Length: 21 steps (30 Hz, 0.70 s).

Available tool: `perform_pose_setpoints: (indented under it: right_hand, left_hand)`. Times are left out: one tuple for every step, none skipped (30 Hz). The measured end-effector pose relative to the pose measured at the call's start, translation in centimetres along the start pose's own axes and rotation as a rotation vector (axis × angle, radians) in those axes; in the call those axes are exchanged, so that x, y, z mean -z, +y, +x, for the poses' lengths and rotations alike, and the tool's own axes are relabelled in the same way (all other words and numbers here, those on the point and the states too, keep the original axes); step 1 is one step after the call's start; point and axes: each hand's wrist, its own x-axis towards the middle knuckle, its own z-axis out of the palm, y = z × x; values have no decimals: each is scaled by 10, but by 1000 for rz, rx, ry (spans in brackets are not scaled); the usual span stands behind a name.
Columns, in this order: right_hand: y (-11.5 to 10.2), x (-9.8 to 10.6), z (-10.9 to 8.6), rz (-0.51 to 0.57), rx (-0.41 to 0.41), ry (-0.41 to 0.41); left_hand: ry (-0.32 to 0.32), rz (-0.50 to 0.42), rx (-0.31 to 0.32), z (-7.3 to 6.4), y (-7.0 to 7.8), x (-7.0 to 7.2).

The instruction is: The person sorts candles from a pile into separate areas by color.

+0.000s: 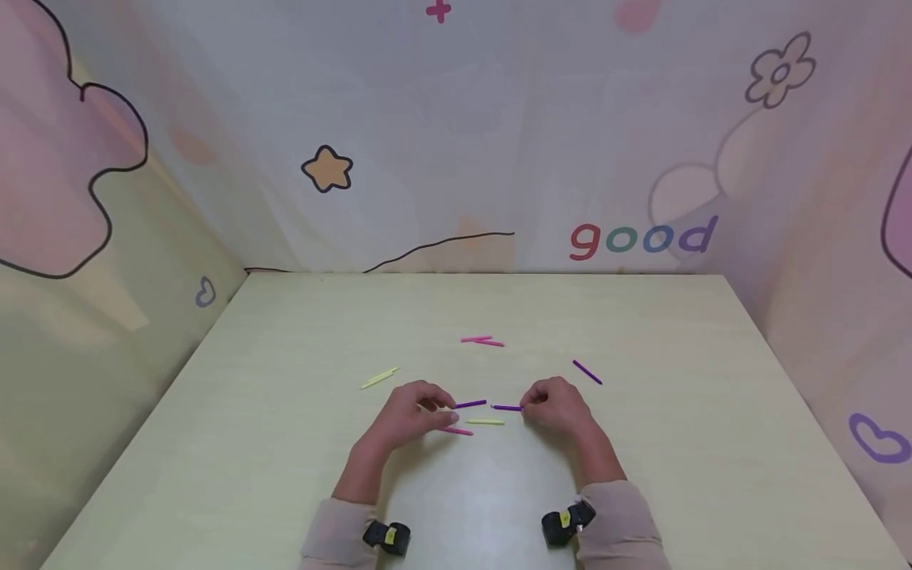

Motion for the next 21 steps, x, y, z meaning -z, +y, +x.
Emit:
perform_pose_setpoints:
  right_hand:
    - [0,0,0,1,-3,-1]
    - [0,0,0,6,-13,-1]
    - [-1,0,-1,7,-17,-2]
    - [-1,1,-1,7,-21,-1]
    - [-2,1,-1,5,-21,-2]
    - [-2,1,-2,4,-23,-1]
    - [-3,1,-2,3,-24,0]
    - [-3,2,-2,3,-24,1]
    - [-3,2,-1,1,-22,0]
    - [-4,2,-1,-1,-21,0]
    - [-4,2,-1,-2,-21,-2]
    - [-3,1,-1,-3,-21,-2]
    - [-3,1,0,-5,-18,-2]
    - [-3,1,0,-8,-15,-3]
    - [-2,1,0,-9,-14,-3]
    - [-2,0,0,-11,-13,-3]
    - [-1,0,0,-11,-11,-3]
    - [-1,0,0,-13,-9,-3]
    - [-1,0,0,-12,-9,-3]
    - [0,-1,0,-12,-12,-3]
    - [0,-1,0,-10,-16,-1]
  left_hand:
    - [-9,-1,-2,1,0,-1]
    - [-19,2,-5,2,1,-2]
    - [-31,4,-6,3,1,-3]
    - [-42,9,-5,4,2,-4]
    - [-51,14,-5,5,2,-6]
    - [-61,19,-3,6,3,-7]
    - [-71,24,0,7,4,-8]
    - [-77,32,1,7,5,-9]
    - [-82,41,-1,8,5,-10]
    - [-84,50,-4,9,6,-11]
    - [-86,56,-5,10,7,-12]
    - [-88,63,-6,10,8,-12]
    - [-89,75,-5,11,8,-13]
    - [-91,87,-3,12,9,-14]
    - [-94,97,-2,12,9,-15]
    - [-96,104,4,12,10,-16]
    - [-97,116,5,13,11,-18]
    - [-97,128,7,13,11,-19]
    - [-98,139,9,13,12,-20]
    - [-99,147,12,14,12,-21]
    - [-98,153,14,14,13,-22]
